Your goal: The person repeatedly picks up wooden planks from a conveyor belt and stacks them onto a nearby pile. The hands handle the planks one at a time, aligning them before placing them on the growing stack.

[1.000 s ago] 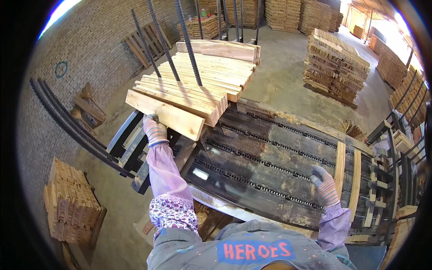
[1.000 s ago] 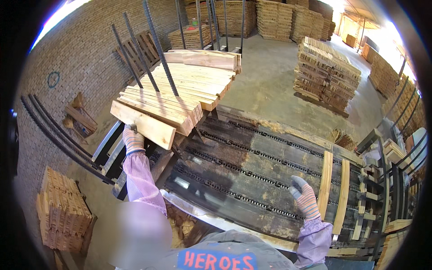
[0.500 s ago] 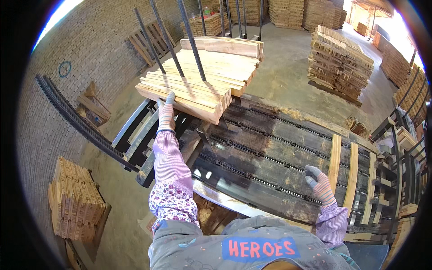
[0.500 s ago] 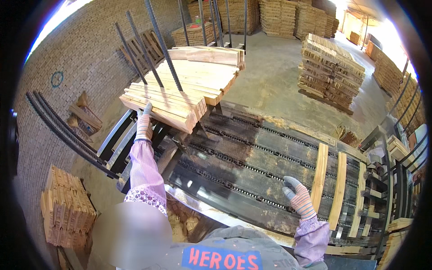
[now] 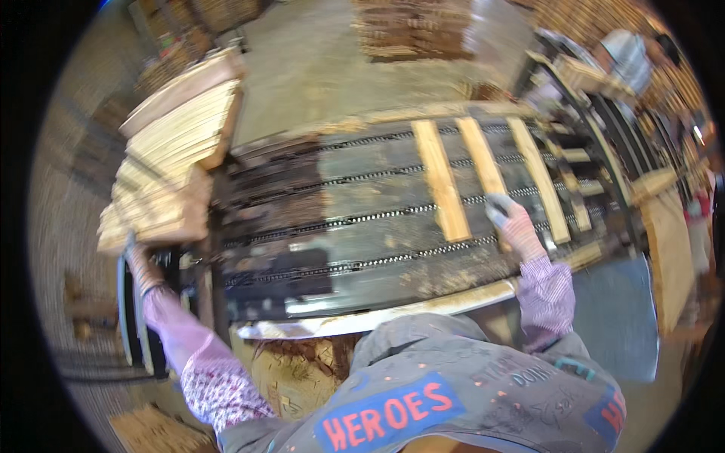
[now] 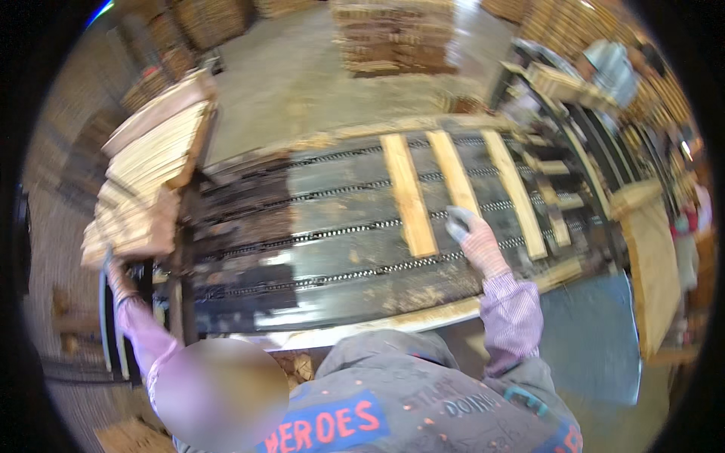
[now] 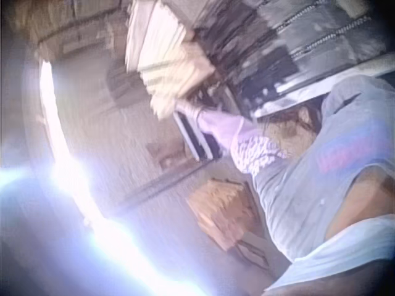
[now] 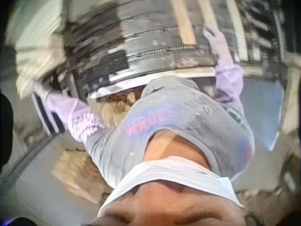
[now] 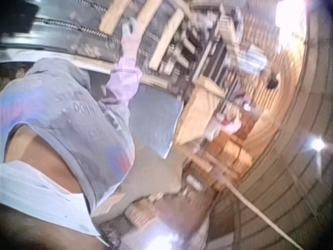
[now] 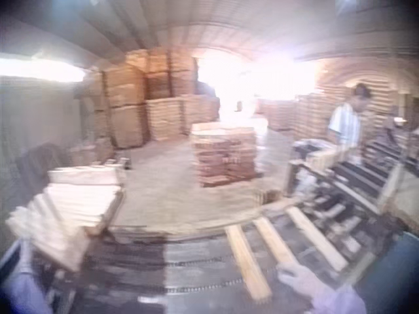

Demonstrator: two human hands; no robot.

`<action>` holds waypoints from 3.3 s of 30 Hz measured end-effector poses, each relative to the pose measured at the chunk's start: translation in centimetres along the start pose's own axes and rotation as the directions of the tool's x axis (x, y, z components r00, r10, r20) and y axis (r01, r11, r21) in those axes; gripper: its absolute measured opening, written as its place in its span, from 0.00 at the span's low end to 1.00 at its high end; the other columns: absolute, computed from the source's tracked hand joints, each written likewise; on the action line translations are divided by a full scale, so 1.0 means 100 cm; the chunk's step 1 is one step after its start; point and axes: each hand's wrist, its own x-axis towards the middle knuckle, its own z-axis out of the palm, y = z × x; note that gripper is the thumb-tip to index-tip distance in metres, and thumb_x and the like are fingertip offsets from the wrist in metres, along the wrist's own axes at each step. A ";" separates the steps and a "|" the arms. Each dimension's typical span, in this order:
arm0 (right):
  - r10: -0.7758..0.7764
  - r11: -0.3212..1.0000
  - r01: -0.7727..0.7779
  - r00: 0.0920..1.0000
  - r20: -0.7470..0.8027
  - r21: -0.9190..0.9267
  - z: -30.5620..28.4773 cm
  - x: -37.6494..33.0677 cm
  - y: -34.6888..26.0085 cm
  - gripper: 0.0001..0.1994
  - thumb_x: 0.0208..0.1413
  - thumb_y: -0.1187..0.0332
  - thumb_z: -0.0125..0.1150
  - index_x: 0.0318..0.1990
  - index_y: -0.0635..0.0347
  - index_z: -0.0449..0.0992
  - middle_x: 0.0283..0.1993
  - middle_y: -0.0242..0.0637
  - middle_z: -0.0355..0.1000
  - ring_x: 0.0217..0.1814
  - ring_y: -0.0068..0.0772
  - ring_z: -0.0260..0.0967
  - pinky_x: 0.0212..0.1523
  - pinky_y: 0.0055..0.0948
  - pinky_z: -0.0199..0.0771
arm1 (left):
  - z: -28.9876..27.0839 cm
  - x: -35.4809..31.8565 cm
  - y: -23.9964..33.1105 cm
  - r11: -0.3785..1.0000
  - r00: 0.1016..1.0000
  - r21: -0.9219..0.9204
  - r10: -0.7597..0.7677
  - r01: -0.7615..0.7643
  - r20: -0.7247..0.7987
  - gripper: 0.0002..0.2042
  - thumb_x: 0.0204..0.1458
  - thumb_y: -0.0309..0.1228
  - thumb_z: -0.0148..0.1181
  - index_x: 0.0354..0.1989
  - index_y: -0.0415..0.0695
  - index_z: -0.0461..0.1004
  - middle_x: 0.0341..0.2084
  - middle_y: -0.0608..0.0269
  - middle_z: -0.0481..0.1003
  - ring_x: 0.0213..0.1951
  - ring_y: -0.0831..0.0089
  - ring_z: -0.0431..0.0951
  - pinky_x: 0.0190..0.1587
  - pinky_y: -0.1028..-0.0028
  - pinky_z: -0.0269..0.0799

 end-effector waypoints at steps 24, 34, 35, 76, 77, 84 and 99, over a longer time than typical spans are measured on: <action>-0.023 0.178 -0.607 0.784 0.620 0.775 0.067 -0.011 0.079 0.37 0.44 0.84 0.53 0.70 0.71 0.66 0.61 0.46 0.76 0.61 0.41 0.76 0.65 0.37 0.76 | 0.377 -0.514 -0.163 0.717 0.395 0.189 -0.561 0.671 0.727 0.29 0.65 0.45 0.61 0.70 0.42 0.67 0.50 0.61 0.77 0.51 0.73 0.78 0.53 0.66 0.76; 0.255 0.931 -0.301 0.942 0.220 0.209 0.002 -0.035 0.048 0.51 0.57 0.53 0.73 0.80 0.57 0.45 0.71 0.59 0.65 0.72 0.49 0.65 0.71 0.38 0.65 | 0.441 -0.578 -0.191 0.921 0.161 0.374 -0.354 -0.110 0.921 0.27 0.61 0.38 0.66 0.64 0.37 0.69 0.51 0.58 0.78 0.52 0.67 0.79 0.52 0.68 0.76; 0.272 0.923 -0.307 0.947 0.169 0.233 0.014 -0.029 0.077 0.53 0.53 0.56 0.76 0.80 0.57 0.46 0.72 0.58 0.64 0.71 0.49 0.66 0.70 0.35 0.65 | 0.448 -0.583 -0.188 0.921 0.104 0.363 -0.351 -0.143 0.930 0.31 0.60 0.41 0.69 0.67 0.38 0.67 0.59 0.55 0.72 0.59 0.65 0.73 0.60 0.65 0.71; 0.551 0.808 -0.469 0.815 0.178 -0.356 -0.225 0.053 0.205 0.58 0.43 0.60 0.79 0.80 0.40 0.45 0.65 0.52 0.68 0.67 0.51 0.71 0.66 0.47 0.70 | 0.574 -0.696 -0.206 0.664 0.465 0.010 -0.533 0.747 0.707 0.39 0.38 0.19 0.53 0.68 0.38 0.64 0.49 0.42 0.78 0.48 0.44 0.83 0.51 0.50 0.84; 0.440 0.885 -0.462 0.872 0.217 0.061 -0.225 0.053 0.221 0.55 0.44 0.65 0.78 0.79 0.47 0.49 0.64 0.50 0.70 0.67 0.49 0.71 0.66 0.45 0.72 | 0.573 -0.694 -0.205 0.649 0.431 0.064 -0.571 0.758 0.699 0.40 0.40 0.19 0.54 0.71 0.42 0.63 0.50 0.45 0.77 0.48 0.48 0.82 0.49 0.50 0.85; 0.115 0.277 -0.385 0.923 0.367 0.880 -0.254 0.017 0.218 0.46 0.48 0.62 0.74 0.76 0.56 0.58 0.56 0.45 0.77 0.50 0.42 0.82 0.53 0.40 0.86 | 0.605 -0.708 -0.195 0.718 0.406 0.138 -0.529 0.682 0.745 0.40 0.42 0.19 0.53 0.72 0.44 0.62 0.51 0.50 0.78 0.50 0.54 0.82 0.53 0.58 0.84; 0.237 0.559 -0.346 0.938 0.255 0.754 -0.243 -0.015 0.247 0.48 0.48 0.65 0.79 0.76 0.57 0.56 0.66 0.41 0.68 0.68 0.38 0.67 0.68 0.37 0.69 | 0.644 -0.778 -0.197 0.636 0.081 0.353 -0.549 0.686 0.832 0.40 0.64 0.40 0.59 0.81 0.63 0.42 0.69 0.61 0.65 0.69 0.59 0.68 0.60 0.45 0.72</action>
